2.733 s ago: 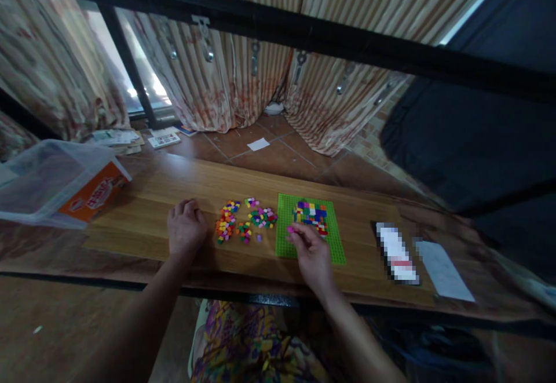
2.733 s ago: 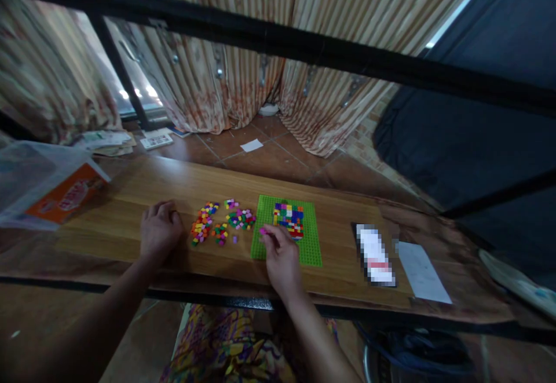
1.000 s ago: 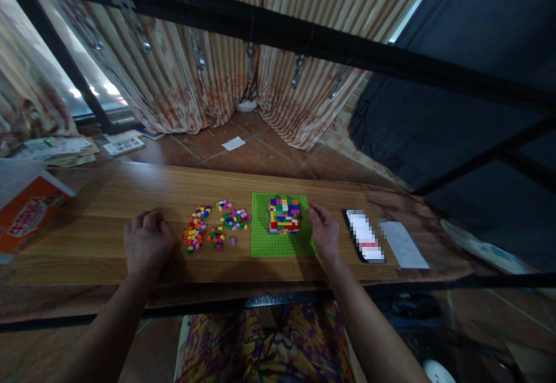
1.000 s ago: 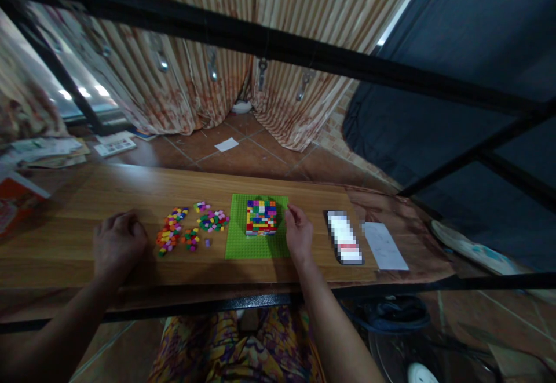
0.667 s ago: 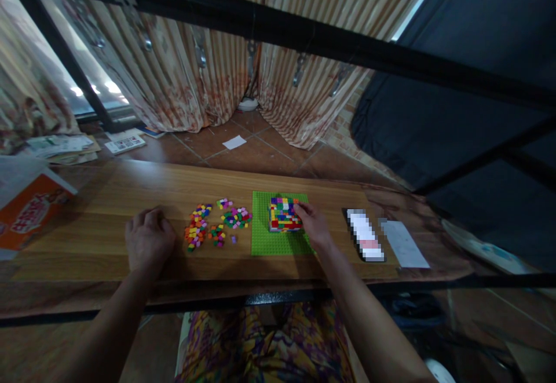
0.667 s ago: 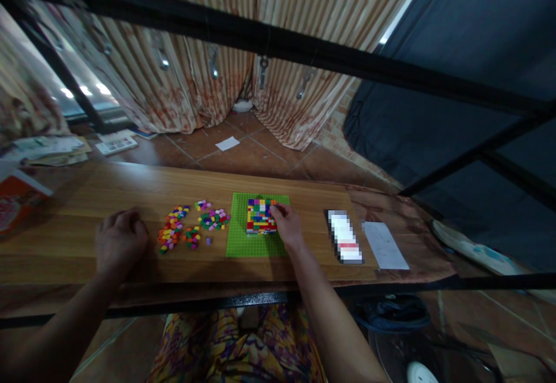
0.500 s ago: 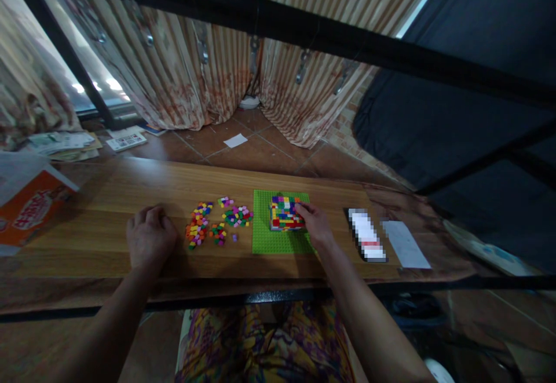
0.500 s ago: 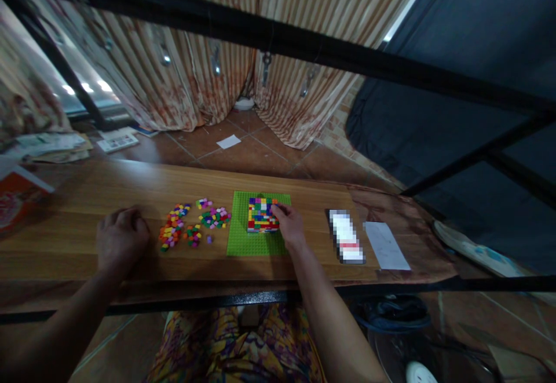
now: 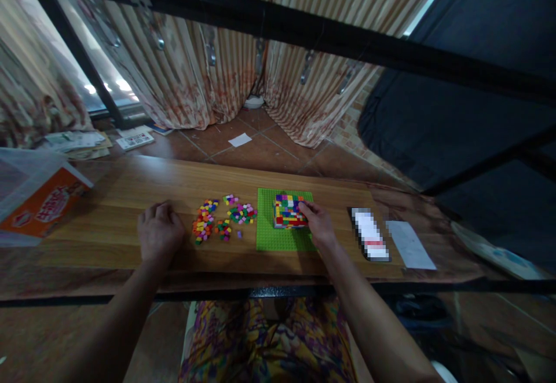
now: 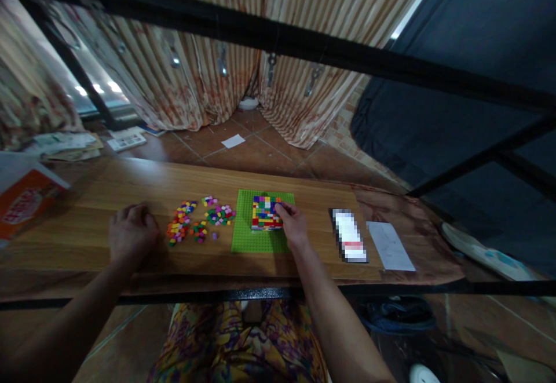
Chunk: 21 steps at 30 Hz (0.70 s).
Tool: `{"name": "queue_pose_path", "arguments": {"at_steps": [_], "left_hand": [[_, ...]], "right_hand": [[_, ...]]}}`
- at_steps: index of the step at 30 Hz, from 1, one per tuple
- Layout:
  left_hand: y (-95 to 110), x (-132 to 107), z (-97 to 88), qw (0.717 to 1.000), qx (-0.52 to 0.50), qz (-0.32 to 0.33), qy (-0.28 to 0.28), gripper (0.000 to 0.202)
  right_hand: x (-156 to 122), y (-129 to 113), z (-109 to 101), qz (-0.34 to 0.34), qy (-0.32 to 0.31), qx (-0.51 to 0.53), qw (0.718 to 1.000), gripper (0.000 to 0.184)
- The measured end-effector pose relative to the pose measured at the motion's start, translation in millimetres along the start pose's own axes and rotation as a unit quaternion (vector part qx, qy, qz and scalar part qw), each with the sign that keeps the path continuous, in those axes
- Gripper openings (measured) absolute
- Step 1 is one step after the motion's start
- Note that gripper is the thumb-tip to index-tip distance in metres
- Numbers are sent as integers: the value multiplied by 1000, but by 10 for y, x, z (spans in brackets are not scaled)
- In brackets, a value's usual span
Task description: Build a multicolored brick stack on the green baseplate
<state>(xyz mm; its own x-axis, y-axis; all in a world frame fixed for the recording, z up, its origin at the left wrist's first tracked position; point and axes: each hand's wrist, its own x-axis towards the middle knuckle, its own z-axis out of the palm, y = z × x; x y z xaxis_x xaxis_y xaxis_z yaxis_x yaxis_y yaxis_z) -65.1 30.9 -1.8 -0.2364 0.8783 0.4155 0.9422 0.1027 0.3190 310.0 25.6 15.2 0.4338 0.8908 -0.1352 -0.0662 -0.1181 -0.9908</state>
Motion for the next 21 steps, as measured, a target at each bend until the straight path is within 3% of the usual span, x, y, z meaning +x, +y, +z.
{"name": "queue_pose_path", "arguments": {"at_steps": [3, 5, 7, 8, 10, 12, 14, 21], "left_hand": [[1, -2, 3, 1000, 2, -3, -2, 38], [4, -4, 3, 1000, 4, -4, -4, 37], [7, -7, 2, 1000, 2, -7, -6, 37], [8, -8, 2, 1000, 0, -9, -7, 37], [10, -13, 4, 1000, -3, -12, -7, 37], [11, -18, 6, 1000, -1, -10, -7, 37], [15, -24, 6, 1000, 3, -10, -8, 36], [42, -39, -15, 1000, -8, -23, -7, 33]], "right_hand": [[-116, -72, -44, -40, 48, -27, 998, 45], [-270, -145, -39, -105, 89, -62, 989, 40], [-484, -222, 21, -165, 76, -100, 978, 31], [-606, -253, 74, -196, 59, -115, 972, 25], [-849, -282, 222, -242, -46, -173, 954, 20], [-1044, -252, 400, -259, -146, -232, 926, 18], [-1158, -166, 577, -262, -194, -270, 906, 18], [-1113, 176, 966, -276, -180, -371, 868, 13]]}}
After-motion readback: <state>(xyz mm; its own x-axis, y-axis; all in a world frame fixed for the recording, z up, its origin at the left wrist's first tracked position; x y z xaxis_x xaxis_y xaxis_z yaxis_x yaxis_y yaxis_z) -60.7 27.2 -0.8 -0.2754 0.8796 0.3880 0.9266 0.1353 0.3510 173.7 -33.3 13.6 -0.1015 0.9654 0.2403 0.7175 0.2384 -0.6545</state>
